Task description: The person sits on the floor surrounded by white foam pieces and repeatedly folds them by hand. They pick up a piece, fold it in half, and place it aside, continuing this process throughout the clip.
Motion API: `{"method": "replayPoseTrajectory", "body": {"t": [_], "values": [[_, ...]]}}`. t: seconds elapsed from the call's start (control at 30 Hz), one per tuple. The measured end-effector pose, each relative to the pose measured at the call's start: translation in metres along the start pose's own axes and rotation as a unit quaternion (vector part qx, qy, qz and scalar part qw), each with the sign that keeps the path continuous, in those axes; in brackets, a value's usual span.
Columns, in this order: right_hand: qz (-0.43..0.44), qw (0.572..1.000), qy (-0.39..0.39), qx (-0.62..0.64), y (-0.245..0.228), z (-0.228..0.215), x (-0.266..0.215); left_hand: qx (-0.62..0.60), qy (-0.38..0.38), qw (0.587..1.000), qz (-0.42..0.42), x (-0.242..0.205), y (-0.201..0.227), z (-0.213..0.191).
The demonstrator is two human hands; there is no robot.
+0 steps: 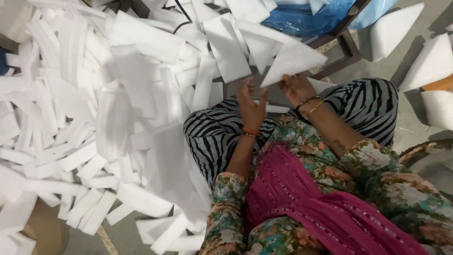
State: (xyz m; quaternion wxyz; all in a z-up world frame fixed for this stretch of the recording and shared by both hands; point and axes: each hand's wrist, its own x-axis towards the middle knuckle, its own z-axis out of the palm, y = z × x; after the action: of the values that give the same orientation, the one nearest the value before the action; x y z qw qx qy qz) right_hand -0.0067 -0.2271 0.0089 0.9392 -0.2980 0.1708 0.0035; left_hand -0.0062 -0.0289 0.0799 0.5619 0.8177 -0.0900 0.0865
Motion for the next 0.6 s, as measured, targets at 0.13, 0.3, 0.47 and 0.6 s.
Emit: {"method": "replayPoseTrajectory", "body": {"t": [0.13, 0.3, 0.47, 0.6], "values": [[0.014, 0.993, -0.115, 0.006, 0.009, 0.032, -0.021, -0.198, -0.071, 0.965, -0.159, -0.010, -0.029, 0.033], [0.084, 0.996, -0.032, -0.007, 0.015, 0.043, -0.028, -0.217, 0.037, 0.966, -0.138, -0.019, -0.061, 0.045], [0.181, 0.873, -0.158, -0.425, 0.018, 0.023, -0.023, -0.362, 0.183, 0.893, -0.195, 0.008, -0.038, 0.008], [0.186, 0.729, -0.287, -0.593, 0.004, 0.018, -0.032, -0.350, 0.220, 0.889, -0.198, 0.018, -0.023, -0.018]]}}
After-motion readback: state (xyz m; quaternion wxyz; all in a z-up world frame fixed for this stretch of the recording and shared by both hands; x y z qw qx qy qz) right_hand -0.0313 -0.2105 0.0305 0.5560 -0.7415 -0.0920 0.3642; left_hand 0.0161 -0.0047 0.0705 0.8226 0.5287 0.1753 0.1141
